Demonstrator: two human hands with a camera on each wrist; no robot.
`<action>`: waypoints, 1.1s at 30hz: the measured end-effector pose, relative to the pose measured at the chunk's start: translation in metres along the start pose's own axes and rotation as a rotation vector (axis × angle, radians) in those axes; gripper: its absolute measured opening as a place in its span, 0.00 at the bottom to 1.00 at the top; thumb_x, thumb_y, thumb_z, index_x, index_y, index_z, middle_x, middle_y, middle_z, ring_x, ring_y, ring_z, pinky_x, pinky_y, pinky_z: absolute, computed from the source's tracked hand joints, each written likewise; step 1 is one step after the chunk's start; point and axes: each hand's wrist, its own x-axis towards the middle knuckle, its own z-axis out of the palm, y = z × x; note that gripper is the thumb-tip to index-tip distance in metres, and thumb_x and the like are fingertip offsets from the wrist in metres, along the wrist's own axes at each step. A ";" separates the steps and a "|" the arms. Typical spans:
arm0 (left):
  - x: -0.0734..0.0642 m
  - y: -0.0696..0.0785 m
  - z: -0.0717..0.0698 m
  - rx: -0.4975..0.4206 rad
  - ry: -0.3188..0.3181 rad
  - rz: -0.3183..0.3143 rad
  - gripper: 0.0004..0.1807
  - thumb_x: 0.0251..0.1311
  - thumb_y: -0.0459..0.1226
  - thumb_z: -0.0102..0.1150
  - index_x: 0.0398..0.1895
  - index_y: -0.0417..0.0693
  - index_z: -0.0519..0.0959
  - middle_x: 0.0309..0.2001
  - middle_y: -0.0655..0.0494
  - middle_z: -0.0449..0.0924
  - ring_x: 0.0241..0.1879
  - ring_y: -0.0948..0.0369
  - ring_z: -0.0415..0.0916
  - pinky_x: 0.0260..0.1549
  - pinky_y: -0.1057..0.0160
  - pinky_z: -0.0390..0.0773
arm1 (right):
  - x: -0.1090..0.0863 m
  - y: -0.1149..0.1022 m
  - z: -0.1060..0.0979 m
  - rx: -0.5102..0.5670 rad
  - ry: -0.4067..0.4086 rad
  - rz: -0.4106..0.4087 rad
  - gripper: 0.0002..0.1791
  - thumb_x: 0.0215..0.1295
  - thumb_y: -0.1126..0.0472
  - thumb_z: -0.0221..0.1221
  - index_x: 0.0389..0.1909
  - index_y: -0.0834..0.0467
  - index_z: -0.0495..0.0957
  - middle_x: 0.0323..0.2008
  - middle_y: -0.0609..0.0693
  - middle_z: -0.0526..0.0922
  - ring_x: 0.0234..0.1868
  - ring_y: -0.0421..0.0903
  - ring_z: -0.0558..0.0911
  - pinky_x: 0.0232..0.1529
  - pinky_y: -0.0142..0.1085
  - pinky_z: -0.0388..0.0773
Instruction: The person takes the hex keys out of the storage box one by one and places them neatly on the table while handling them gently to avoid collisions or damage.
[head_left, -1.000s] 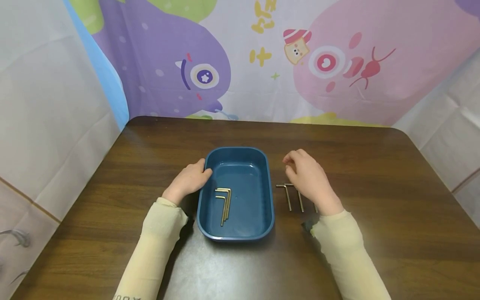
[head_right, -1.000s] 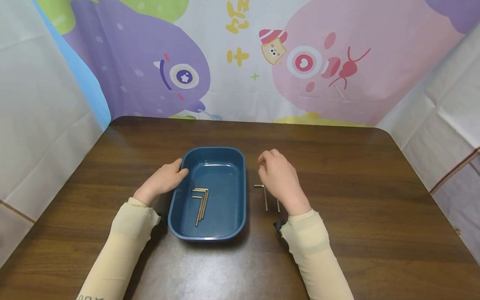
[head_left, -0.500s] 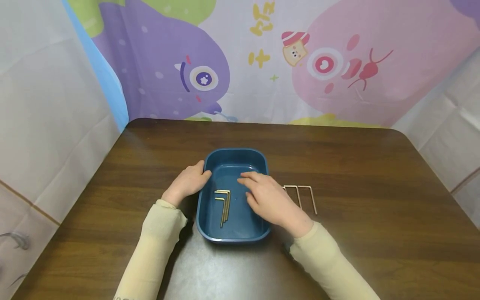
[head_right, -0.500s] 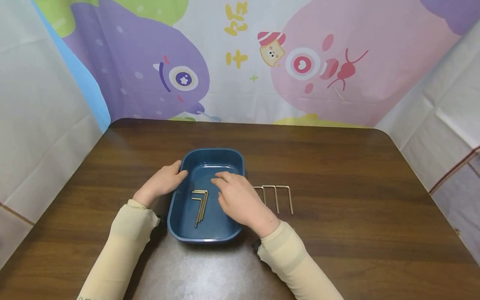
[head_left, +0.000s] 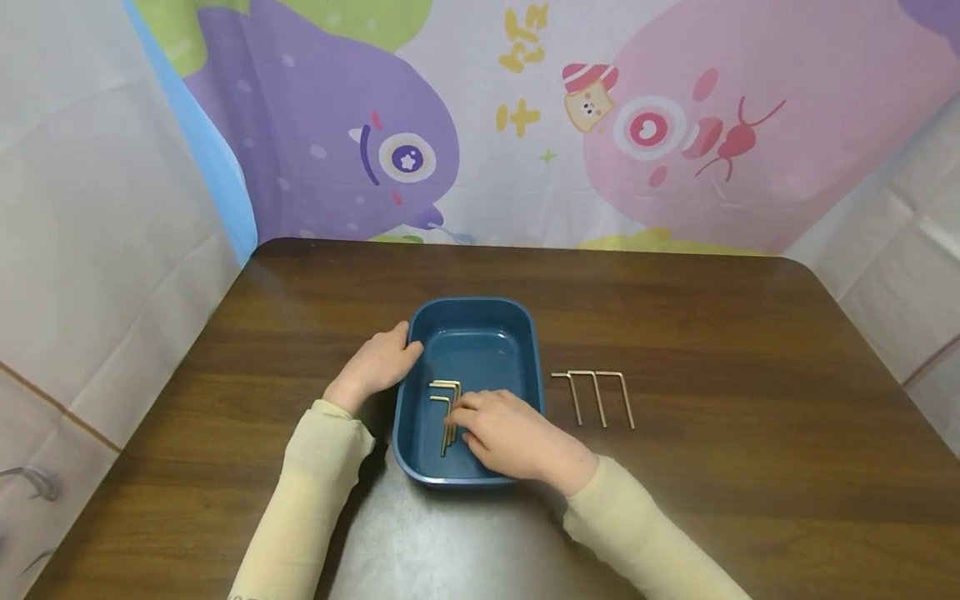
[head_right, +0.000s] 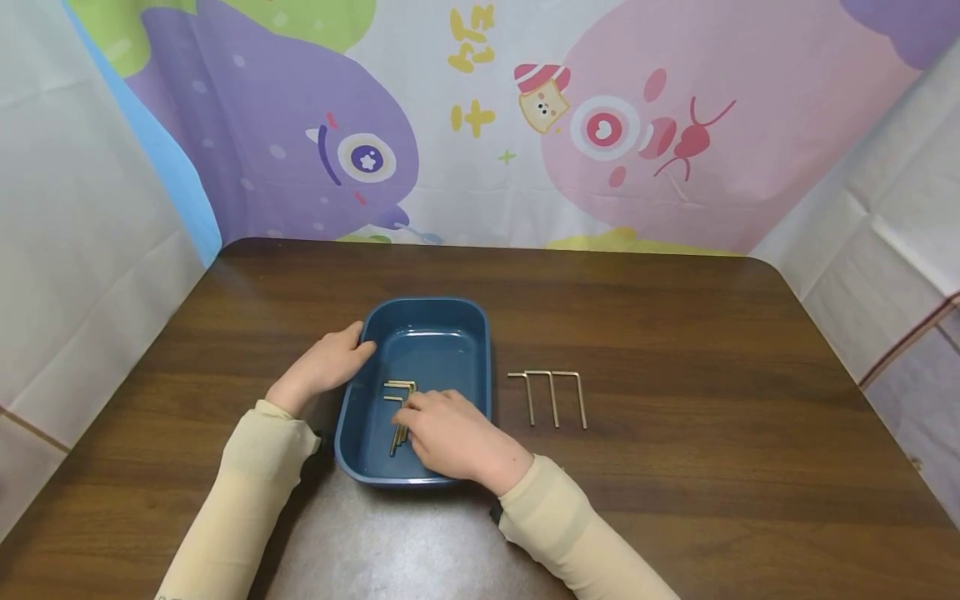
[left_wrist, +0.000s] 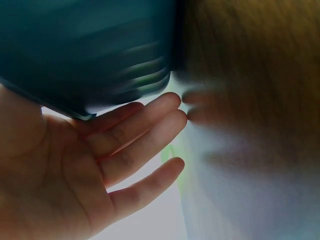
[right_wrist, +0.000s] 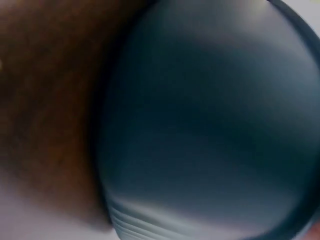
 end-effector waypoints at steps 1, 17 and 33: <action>0.000 0.000 0.000 0.000 0.000 0.001 0.32 0.66 0.44 0.33 0.66 0.30 0.51 0.64 0.35 0.59 0.57 0.44 0.67 0.54 0.46 0.67 | 0.000 0.000 0.001 0.001 -0.013 -0.005 0.15 0.62 0.62 0.52 0.49 0.52 0.78 0.45 0.46 0.77 0.48 0.44 0.76 0.50 0.41 0.71; 0.000 -0.001 0.000 -0.016 -0.009 -0.009 0.32 0.66 0.44 0.32 0.67 0.30 0.49 0.65 0.36 0.56 0.59 0.44 0.64 0.56 0.45 0.64 | 0.000 0.001 0.008 0.006 -0.149 0.077 0.17 0.63 0.54 0.51 0.52 0.52 0.76 0.46 0.46 0.76 0.46 0.44 0.75 0.48 0.40 0.71; 0.001 -0.002 0.001 -0.003 0.008 -0.002 0.32 0.66 0.44 0.33 0.66 0.31 0.51 0.64 0.36 0.58 0.57 0.45 0.66 0.55 0.46 0.65 | 0.001 -0.001 0.009 -0.032 -0.107 0.148 0.14 0.61 0.52 0.53 0.44 0.54 0.78 0.48 0.49 0.77 0.50 0.48 0.76 0.51 0.44 0.69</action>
